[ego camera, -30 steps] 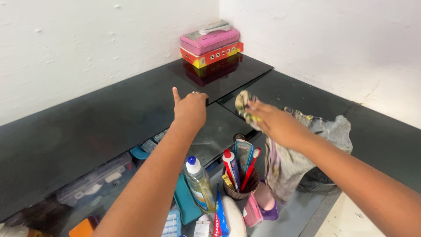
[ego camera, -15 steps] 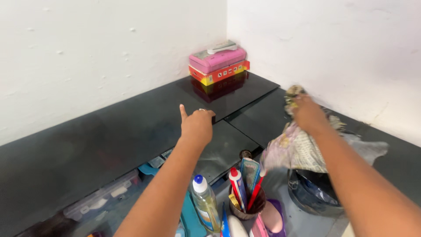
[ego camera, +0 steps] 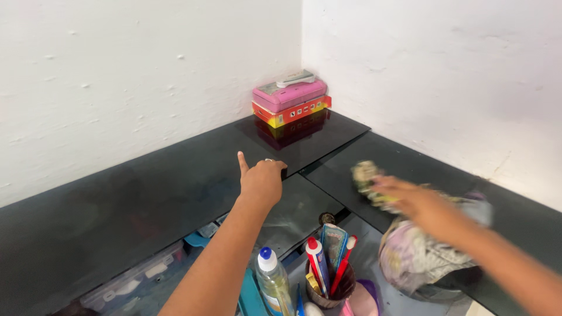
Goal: The person clears a black bathroom shelf by moving bottles, soaps, and a toothbrush holder aside, then wipes the shelf surface with a patterned cloth. The person returns the items to the shelf after cleaning.
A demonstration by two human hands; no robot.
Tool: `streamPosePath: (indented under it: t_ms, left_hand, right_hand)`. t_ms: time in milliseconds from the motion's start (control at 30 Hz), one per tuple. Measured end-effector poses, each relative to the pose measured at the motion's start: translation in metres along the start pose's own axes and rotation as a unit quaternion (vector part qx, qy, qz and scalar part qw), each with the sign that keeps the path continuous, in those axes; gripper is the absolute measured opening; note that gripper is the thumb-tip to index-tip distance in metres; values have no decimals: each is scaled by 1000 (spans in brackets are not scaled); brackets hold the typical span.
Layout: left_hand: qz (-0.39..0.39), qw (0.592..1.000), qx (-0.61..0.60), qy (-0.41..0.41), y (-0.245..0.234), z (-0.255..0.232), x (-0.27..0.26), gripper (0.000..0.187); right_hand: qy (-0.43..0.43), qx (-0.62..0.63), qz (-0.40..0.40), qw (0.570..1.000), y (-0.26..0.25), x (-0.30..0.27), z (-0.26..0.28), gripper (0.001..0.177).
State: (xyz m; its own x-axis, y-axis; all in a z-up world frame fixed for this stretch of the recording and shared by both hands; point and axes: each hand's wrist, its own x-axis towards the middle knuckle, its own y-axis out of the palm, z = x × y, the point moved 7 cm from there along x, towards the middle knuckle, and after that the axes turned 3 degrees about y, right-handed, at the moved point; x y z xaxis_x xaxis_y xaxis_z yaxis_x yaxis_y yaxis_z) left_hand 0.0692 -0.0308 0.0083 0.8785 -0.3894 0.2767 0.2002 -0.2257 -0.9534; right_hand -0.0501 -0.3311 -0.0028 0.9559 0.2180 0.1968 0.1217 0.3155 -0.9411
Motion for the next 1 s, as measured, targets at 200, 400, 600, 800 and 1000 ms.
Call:
streamPosePath:
  t_ms: [200, 400, 600, 800, 1000]
  left_hand:
    - [-2, 1000, -17, -3, -2, 0, 4, 45]
    - [6, 1000, 15, -5, 4, -2, 10, 42]
    - [11, 1000, 23, -10, 8, -3, 11, 46]
    - [10, 1000, 27, -11, 13, -2, 14, 45]
    - [-6, 1000, 20, -10, 15, 0, 11, 45]
  right_hand:
    - [191, -91, -103, 972, -28, 8, -114, 51]
    - [143, -150, -232, 950, 17, 80, -128, 46]
    - [115, -77, -235, 962, 59, 127, -43, 46]
    - [53, -4, -229, 972, 66, 112, 44, 43]
    - [-51, 76, -173, 981, 27, 51, 80, 32]
